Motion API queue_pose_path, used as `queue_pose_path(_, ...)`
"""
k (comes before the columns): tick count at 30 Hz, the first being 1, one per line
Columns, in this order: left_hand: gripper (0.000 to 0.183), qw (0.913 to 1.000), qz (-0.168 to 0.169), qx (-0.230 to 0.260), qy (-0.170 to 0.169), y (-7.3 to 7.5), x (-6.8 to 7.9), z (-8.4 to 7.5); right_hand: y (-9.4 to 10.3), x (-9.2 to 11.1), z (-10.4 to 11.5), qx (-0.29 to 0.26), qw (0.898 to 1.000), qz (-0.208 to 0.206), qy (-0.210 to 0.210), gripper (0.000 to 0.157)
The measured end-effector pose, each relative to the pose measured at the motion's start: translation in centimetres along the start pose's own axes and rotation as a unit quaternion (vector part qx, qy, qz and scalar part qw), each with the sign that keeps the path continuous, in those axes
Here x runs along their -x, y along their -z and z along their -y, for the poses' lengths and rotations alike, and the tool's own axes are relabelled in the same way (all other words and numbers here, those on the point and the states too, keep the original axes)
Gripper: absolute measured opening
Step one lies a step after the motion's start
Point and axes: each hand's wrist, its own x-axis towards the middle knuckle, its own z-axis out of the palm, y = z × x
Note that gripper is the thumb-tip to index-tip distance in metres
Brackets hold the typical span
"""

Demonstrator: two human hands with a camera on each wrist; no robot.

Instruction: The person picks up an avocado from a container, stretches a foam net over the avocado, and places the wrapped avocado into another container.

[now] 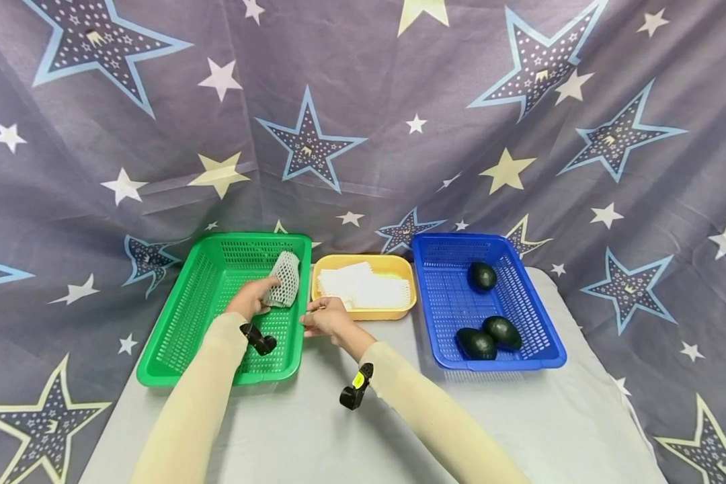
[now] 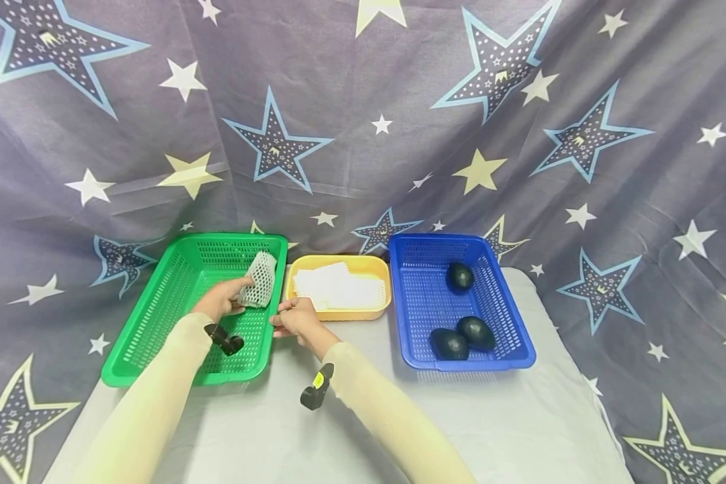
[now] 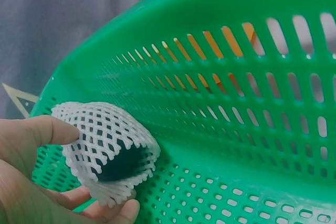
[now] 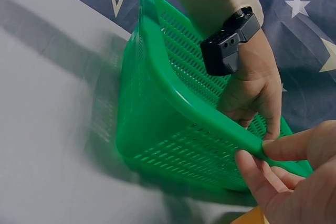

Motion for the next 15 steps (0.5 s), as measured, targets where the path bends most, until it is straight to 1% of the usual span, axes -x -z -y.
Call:
queue_pose_path(7, 0.065, 1.0, -0.007, -0.002, 0.001, 0.08, 0.01, 0.32, -0.08, -0.11, -0.2, -0.003, 1.0, -0.006, 0.006, 0.025)
queue_pose_path(15, 0.076, 0.9998, 0.014, -0.011, 0.004, 0.22, 0.46, 0.11, -0.08, -0.05, -0.1, 0.008, 1.0, -0.002, 0.007, 0.026)
